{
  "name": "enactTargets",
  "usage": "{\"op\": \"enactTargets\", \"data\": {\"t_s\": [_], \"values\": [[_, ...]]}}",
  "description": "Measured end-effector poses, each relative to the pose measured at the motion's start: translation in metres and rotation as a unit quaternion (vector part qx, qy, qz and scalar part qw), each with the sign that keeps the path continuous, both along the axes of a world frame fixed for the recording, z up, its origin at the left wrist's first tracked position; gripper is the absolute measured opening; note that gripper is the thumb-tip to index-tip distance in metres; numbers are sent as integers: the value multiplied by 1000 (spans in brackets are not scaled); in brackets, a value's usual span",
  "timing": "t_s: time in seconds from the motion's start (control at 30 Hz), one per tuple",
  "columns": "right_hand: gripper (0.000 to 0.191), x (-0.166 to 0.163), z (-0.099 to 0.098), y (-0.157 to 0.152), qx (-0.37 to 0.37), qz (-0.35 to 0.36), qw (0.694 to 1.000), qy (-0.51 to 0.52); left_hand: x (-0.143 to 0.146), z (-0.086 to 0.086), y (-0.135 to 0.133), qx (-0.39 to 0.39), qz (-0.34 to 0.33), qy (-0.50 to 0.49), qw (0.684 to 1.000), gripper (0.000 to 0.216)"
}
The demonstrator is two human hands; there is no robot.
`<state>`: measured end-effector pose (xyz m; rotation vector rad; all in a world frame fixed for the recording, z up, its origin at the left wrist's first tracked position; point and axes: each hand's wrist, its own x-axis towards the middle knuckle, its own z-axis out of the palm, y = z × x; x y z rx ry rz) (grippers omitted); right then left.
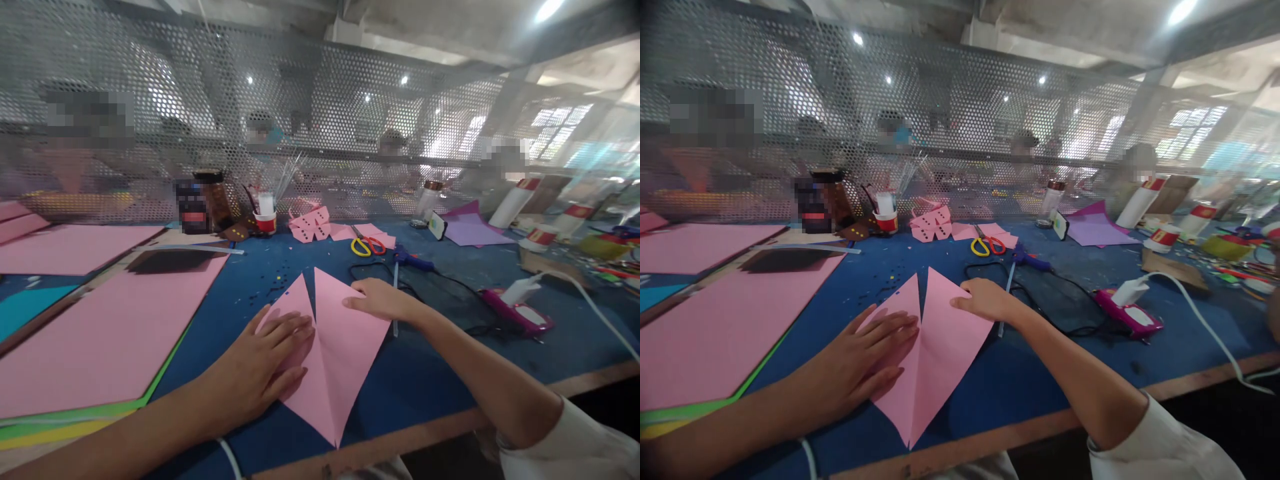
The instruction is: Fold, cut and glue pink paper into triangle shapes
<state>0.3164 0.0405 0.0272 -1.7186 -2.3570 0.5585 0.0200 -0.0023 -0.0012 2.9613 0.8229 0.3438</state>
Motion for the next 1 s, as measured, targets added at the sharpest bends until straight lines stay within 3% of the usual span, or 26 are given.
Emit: {"op": "enactTargets", "data": {"t_s": [0.3, 0.53, 1.0], "values": [[39, 12, 1, -17, -45, -90, 980, 170, 1, 5, -3, -13, -1, 8, 1000, 43], [35, 6, -5, -32, 40, -125, 987, 88, 1, 0, -2, -3, -15, -6, 1000, 47], [28, 8, -8, -32, 43, -114, 992, 22, 0, -4, 1, -8, -9, 4, 1000, 48]]}}
